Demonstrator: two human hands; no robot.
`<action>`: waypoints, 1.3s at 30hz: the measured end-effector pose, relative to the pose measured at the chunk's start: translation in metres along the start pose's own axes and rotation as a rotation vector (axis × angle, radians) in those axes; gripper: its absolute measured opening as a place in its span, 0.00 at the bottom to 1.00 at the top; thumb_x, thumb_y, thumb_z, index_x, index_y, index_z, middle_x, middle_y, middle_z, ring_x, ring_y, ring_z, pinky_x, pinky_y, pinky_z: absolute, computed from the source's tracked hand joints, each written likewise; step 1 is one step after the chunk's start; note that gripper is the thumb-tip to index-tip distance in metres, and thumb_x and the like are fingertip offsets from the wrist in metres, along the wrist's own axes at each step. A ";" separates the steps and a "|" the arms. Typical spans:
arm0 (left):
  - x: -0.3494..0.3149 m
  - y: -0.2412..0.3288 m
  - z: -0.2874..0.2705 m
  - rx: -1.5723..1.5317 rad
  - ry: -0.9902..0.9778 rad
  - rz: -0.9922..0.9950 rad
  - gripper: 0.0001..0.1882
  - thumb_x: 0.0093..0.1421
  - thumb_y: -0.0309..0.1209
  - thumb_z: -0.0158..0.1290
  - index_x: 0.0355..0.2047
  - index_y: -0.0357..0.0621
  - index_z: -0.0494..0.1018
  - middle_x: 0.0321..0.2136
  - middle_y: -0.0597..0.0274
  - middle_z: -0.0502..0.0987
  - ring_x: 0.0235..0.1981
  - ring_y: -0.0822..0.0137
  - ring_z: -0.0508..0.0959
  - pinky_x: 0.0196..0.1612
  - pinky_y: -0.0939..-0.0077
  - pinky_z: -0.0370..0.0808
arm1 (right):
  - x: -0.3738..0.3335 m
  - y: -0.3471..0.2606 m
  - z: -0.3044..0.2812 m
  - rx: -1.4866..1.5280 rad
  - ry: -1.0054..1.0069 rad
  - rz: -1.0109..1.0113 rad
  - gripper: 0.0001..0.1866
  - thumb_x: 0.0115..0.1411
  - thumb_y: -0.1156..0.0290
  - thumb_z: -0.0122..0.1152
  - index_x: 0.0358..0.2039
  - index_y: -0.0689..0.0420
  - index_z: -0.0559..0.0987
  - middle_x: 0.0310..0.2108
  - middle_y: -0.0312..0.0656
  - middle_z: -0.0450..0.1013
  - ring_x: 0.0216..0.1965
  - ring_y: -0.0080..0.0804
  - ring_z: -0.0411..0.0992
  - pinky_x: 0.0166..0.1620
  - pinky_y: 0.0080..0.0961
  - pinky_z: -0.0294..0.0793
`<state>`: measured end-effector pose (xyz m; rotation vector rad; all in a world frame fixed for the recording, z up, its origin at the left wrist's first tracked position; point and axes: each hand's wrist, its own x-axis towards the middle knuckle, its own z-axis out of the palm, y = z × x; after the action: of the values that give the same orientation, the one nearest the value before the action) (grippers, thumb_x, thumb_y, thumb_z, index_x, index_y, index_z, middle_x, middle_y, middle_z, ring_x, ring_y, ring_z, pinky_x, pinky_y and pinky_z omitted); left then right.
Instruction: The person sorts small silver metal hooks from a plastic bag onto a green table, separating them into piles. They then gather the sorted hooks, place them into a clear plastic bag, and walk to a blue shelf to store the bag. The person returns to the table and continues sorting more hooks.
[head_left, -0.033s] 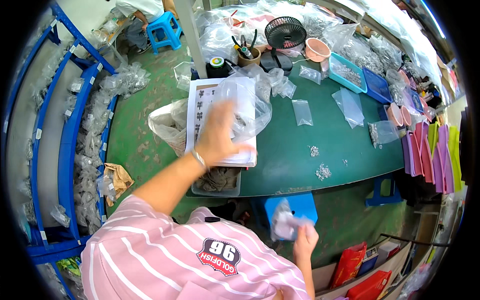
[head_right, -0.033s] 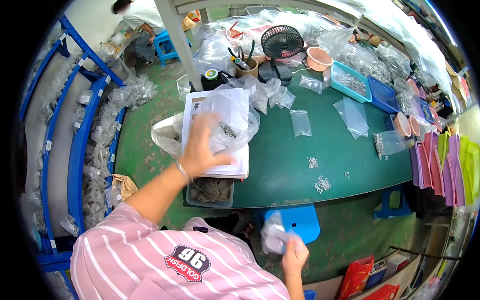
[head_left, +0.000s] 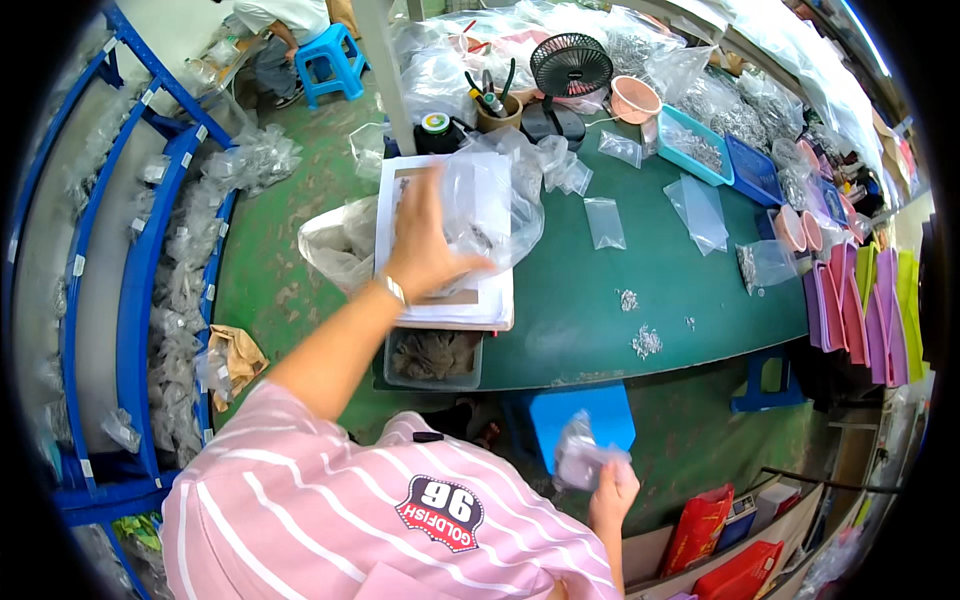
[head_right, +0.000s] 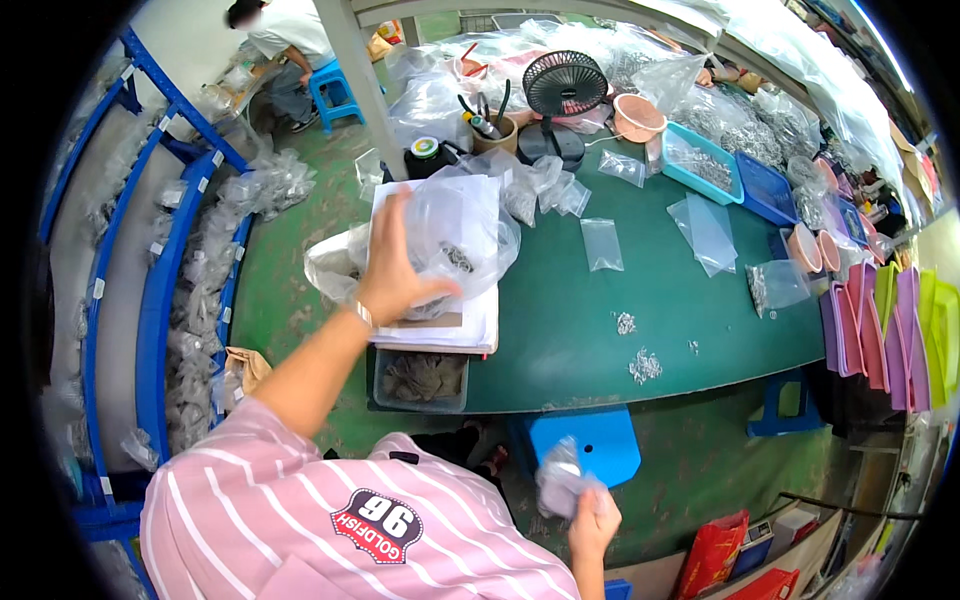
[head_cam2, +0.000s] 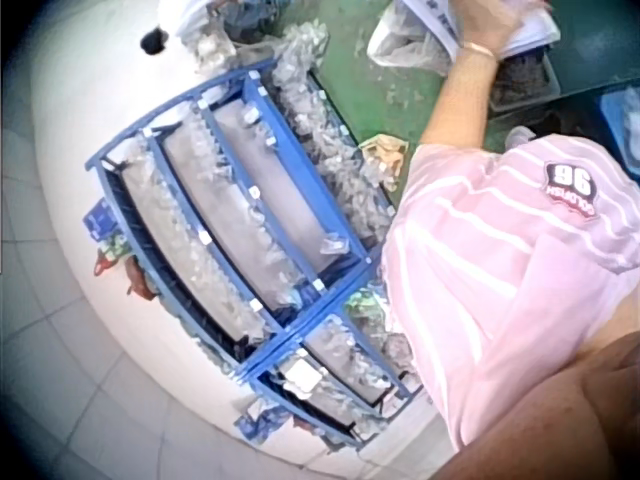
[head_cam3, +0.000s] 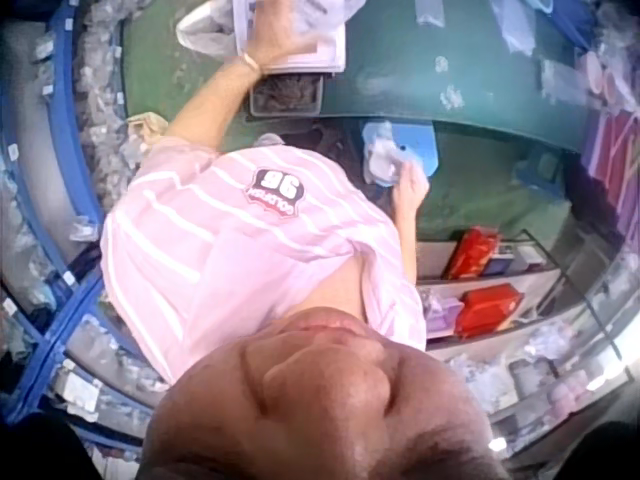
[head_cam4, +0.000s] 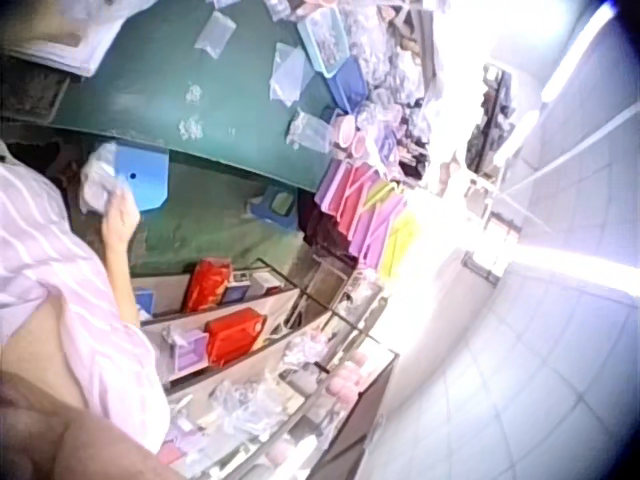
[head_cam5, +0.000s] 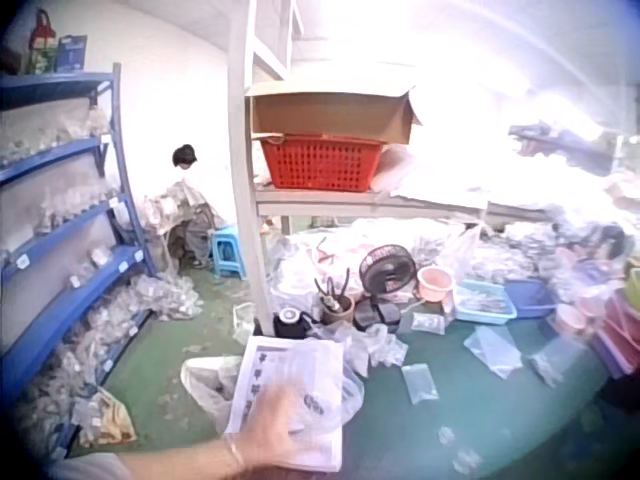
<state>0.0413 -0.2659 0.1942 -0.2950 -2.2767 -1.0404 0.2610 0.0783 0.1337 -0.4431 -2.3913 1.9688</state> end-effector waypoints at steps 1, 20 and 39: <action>0.007 -0.033 0.001 0.073 0.140 -0.175 0.20 0.46 0.39 0.69 0.33 0.38 0.77 0.35 0.57 0.79 0.46 0.50 0.76 0.54 0.59 0.69 | -0.019 0.016 -0.018 -0.001 0.058 0.024 0.14 0.67 0.67 0.55 0.38 0.68 0.80 0.34 0.41 0.78 0.34 0.25 0.74 0.40 0.24 0.73; -0.151 0.008 -0.272 -0.118 0.556 -0.455 0.13 0.66 0.35 0.53 0.33 0.38 0.79 0.29 0.65 0.81 0.28 0.79 0.73 0.34 0.80 0.71 | -0.032 0.011 0.052 0.134 -0.552 -0.095 0.17 0.66 0.57 0.58 0.34 0.60 0.80 0.29 0.36 0.77 0.31 0.22 0.71 0.36 0.24 0.69; -0.403 -0.095 -0.679 0.184 1.332 -0.679 0.12 0.68 0.34 0.50 0.33 0.37 0.76 0.33 0.57 0.82 0.33 0.71 0.80 0.42 0.77 0.75 | -0.131 -0.080 0.493 -0.056 -1.040 -0.157 0.20 0.66 0.57 0.58 0.30 0.64 0.83 0.29 0.41 0.80 0.31 0.26 0.75 0.39 0.26 0.73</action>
<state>0.6150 -0.8151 0.2315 1.0235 -1.1669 -0.8613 0.2774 -0.4380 0.1305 0.9984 -2.7942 2.3983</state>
